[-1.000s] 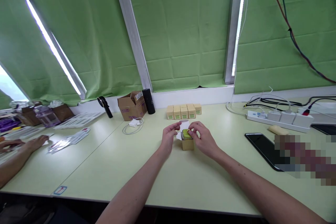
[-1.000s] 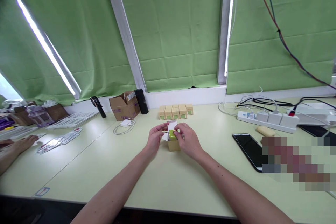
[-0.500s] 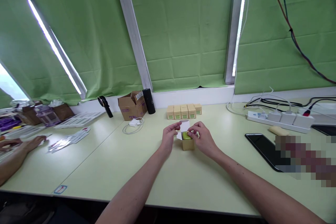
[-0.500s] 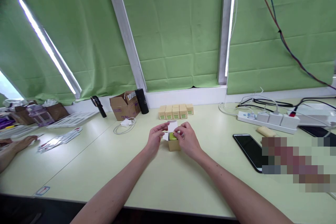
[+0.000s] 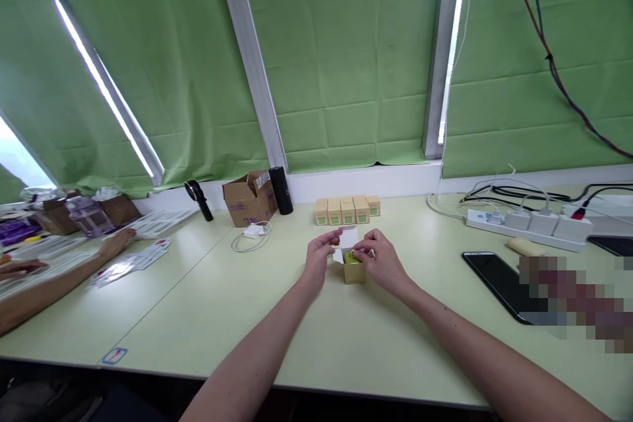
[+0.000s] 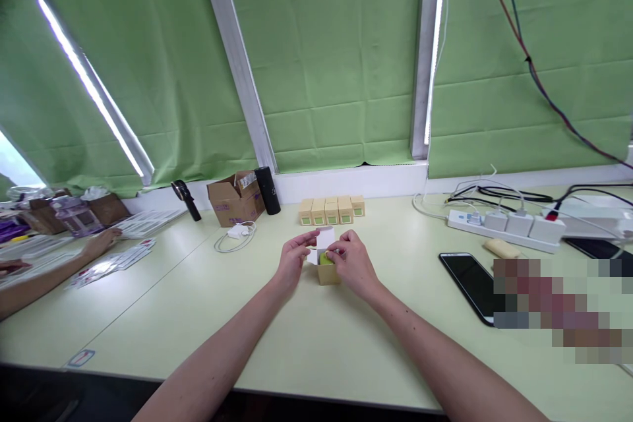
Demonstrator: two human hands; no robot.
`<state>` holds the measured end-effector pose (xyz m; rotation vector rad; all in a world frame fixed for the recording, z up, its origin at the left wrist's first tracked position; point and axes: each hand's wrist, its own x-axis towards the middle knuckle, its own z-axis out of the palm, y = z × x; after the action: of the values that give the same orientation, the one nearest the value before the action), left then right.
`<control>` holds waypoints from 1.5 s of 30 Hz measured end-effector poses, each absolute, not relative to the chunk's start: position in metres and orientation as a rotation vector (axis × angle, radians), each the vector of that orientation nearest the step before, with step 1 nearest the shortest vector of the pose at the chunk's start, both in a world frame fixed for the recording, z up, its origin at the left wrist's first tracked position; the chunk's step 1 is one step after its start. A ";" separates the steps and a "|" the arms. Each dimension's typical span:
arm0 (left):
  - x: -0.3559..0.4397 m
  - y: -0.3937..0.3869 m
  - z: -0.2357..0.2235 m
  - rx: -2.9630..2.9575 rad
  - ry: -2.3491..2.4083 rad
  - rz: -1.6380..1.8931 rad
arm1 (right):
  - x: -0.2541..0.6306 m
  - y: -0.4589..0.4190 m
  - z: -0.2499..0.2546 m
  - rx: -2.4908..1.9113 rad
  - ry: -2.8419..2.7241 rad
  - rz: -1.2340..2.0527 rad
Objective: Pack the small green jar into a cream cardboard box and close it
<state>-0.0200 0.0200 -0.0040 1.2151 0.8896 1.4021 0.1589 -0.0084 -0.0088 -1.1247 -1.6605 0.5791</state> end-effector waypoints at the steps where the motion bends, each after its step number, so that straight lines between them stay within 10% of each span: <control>1: -0.020 0.020 -0.004 1.216 0.890 1.402 | 0.159 -0.008 -0.009 -1.125 -1.662 0.572; 45: -0.021 0.023 -0.006 1.181 0.871 1.396 | 0.168 -0.001 -0.014 -1.111 -1.413 0.752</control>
<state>-0.0212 0.0230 -0.0056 1.1810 0.8710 1.3959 0.1684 -0.0006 -0.0144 -1.1106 -1.4131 0.7523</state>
